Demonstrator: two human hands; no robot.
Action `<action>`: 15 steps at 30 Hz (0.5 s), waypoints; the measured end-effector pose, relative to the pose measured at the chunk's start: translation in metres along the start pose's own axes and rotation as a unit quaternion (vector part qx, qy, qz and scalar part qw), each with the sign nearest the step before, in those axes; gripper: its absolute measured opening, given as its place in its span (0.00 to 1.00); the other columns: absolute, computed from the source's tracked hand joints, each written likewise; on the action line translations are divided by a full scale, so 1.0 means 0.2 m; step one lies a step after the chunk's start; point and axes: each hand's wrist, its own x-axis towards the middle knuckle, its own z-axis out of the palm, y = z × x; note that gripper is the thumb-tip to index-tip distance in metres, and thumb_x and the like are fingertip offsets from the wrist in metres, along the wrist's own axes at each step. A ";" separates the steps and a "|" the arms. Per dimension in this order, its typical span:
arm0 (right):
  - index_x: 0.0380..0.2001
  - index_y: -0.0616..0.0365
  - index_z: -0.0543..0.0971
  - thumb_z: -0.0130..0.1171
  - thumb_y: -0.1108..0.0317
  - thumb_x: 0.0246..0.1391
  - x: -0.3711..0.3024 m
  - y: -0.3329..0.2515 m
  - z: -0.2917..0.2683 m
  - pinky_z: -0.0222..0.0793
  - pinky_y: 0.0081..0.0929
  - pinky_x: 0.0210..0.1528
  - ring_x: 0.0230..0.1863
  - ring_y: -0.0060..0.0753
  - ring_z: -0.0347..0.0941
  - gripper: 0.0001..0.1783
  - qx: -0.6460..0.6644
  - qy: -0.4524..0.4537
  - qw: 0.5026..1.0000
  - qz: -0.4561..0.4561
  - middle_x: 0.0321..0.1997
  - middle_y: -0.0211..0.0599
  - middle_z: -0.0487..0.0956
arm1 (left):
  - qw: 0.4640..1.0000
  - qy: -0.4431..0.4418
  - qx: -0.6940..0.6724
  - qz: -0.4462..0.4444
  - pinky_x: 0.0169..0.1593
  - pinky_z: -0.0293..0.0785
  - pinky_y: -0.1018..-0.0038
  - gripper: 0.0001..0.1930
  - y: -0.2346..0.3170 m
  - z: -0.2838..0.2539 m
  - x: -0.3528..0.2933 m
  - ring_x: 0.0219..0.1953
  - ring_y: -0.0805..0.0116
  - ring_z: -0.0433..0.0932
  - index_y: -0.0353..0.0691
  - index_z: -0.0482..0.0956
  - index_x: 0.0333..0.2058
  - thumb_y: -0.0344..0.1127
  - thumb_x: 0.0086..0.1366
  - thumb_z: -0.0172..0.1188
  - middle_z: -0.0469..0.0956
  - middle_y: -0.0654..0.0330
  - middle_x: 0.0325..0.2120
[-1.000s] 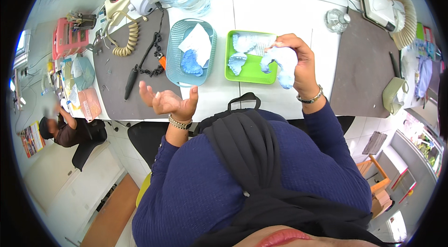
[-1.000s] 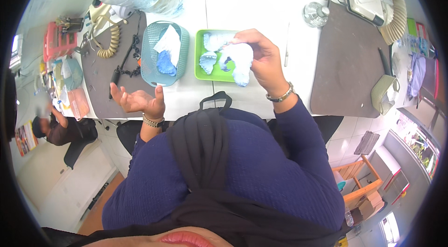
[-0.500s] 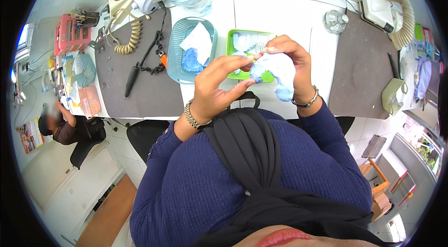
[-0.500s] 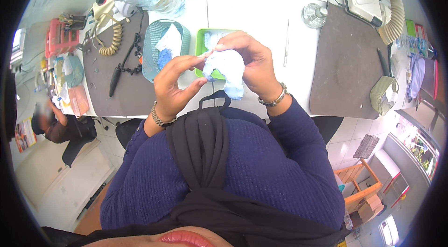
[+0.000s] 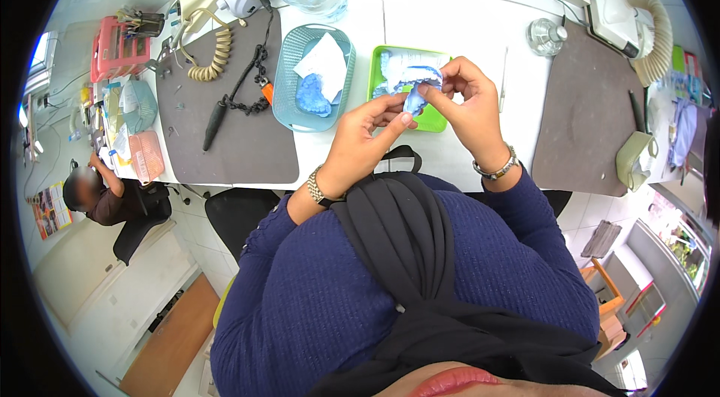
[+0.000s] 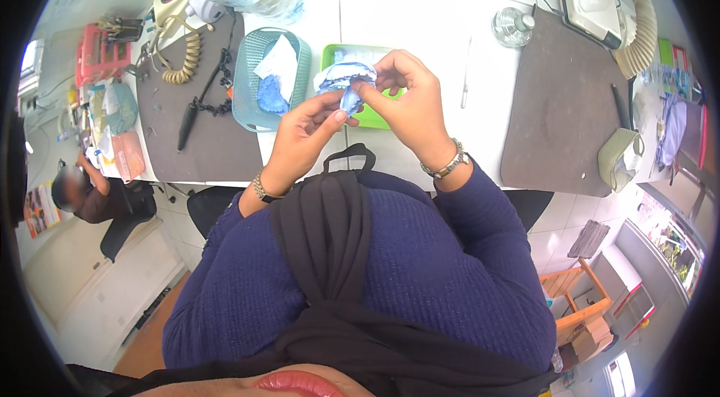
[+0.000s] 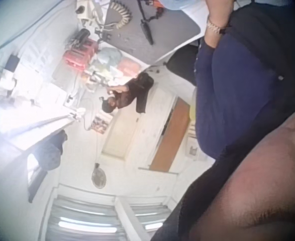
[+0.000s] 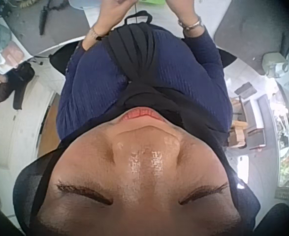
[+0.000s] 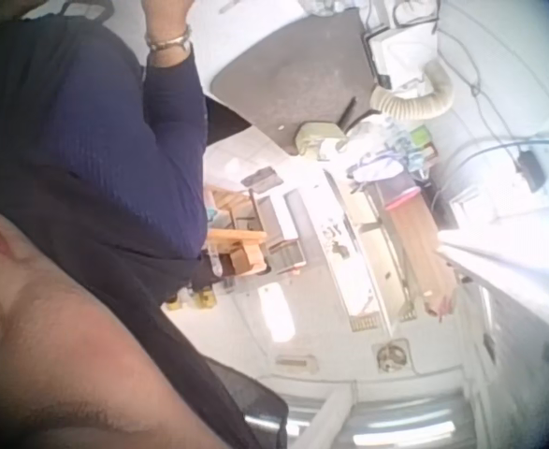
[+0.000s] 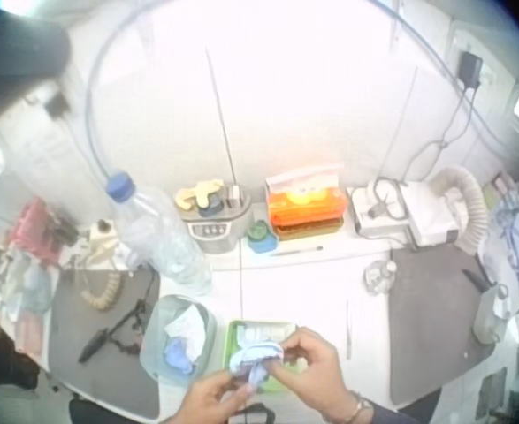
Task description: The person takes dental impressions from a basket and uses a marker to write a name on the mandibular models.
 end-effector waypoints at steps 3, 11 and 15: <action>0.25 0.60 0.74 0.67 0.73 0.42 0.01 0.00 -0.03 0.63 0.17 0.27 0.27 0.17 0.70 0.10 -0.058 0.001 0.998 0.011 0.26 0.28 0.73 | 0.999 -0.019 0.028 -0.016 0.46 0.72 0.76 0.17 0.00 -0.02 0.00 0.41 0.69 0.79 0.29 0.71 0.50 0.30 0.64 0.57 0.78 0.55 0.40; 0.24 0.56 0.75 0.62 0.69 0.40 0.02 0.01 -0.09 0.60 0.33 0.34 0.27 0.34 0.70 0.07 -0.448 -0.097 0.883 -0.096 0.25 0.33 0.72 | 0.988 -0.005 0.155 -0.029 0.35 0.72 0.82 0.10 0.02 -0.16 -0.14 0.30 0.75 0.80 0.33 0.77 0.40 0.28 0.59 0.61 0.79 0.58 0.37; 0.25 0.52 0.78 0.58 0.73 0.40 0.00 0.06 0.03 0.57 0.34 0.38 0.31 0.33 0.72 0.05 -0.593 -0.124 0.784 -0.134 0.27 0.31 0.74 | 0.985 0.021 0.123 -0.120 0.25 0.68 0.85 0.08 0.07 -0.26 -0.27 0.20 0.77 0.79 0.32 0.78 0.35 0.28 0.57 0.64 0.80 0.59 0.33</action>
